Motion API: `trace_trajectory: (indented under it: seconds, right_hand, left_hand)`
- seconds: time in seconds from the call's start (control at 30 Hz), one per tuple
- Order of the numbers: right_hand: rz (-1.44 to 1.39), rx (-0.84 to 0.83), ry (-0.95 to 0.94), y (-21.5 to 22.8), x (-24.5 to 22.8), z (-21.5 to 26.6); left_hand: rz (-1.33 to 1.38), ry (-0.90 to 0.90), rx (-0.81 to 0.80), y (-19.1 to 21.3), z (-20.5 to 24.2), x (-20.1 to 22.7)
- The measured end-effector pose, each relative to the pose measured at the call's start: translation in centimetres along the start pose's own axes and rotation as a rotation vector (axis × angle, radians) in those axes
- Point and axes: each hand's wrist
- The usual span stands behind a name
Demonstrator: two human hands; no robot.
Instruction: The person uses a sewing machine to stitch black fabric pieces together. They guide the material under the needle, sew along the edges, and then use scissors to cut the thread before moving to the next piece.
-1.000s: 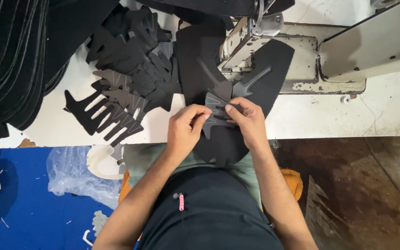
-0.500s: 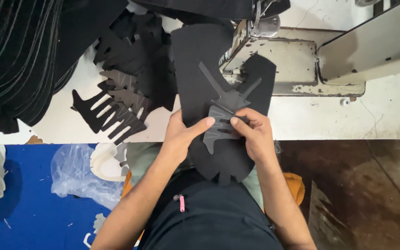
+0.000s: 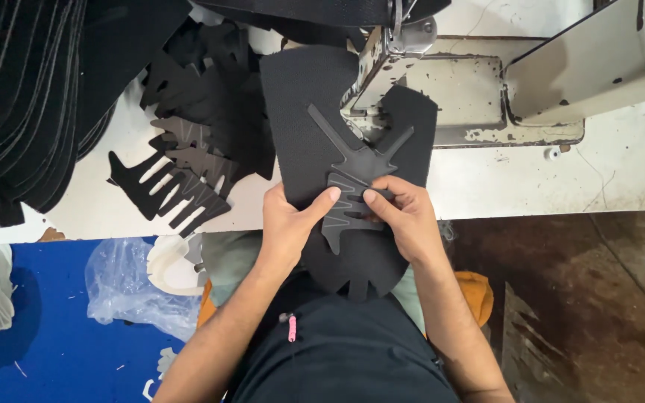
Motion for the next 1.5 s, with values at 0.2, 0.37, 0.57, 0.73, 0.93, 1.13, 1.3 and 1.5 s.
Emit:
trace_trajectory:
  seconds: [0.2,0.37,0.57,0.73,0.93,1.13,1.3,1.5]
  right_hand:
    - [-0.012,-0.009,0.006,0.2,0.0,0.1]
    - [0.011,-0.004,0.012,0.2,0.0,0.0]
    - [0.047,-0.006,0.019,0.5,0.2,-0.3]
    - [0.029,0.020,-0.016,0.4,0.3,-0.3]
    - [-0.021,0.027,-0.001,0.7,0.5,-0.2]
    - [0.118,-0.022,0.022,1.7,-0.6,0.5]
    - [-0.085,-0.166,-0.003,2.6,-0.9,0.9]
    - [0.086,-0.096,0.007,1.4,-1.0,0.7]
  left_hand:
    - [-0.001,0.011,0.008,-0.3,0.1,0.3]
    - [-0.011,-0.016,0.019,-0.5,0.4,0.2]
    - [-0.021,-0.002,0.028,-0.5,0.5,-0.1]
    - [-0.045,-0.021,0.025,-0.5,0.8,-0.5]
    - [-0.021,-0.026,0.011,-0.7,0.9,0.1]
    - [-0.122,-0.058,0.028,-0.8,1.0,0.5]
    - [-0.103,-0.053,0.018,-0.8,1.1,0.2]
    - [-0.069,-0.054,0.012,-1.1,1.1,0.6]
Point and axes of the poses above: each hand's wrist, its own z-axis away from the middle knuckle, its own y-axis out of the back of the hand, x = y × z, and after that the axes turned 6 degrees about -z, right-handed
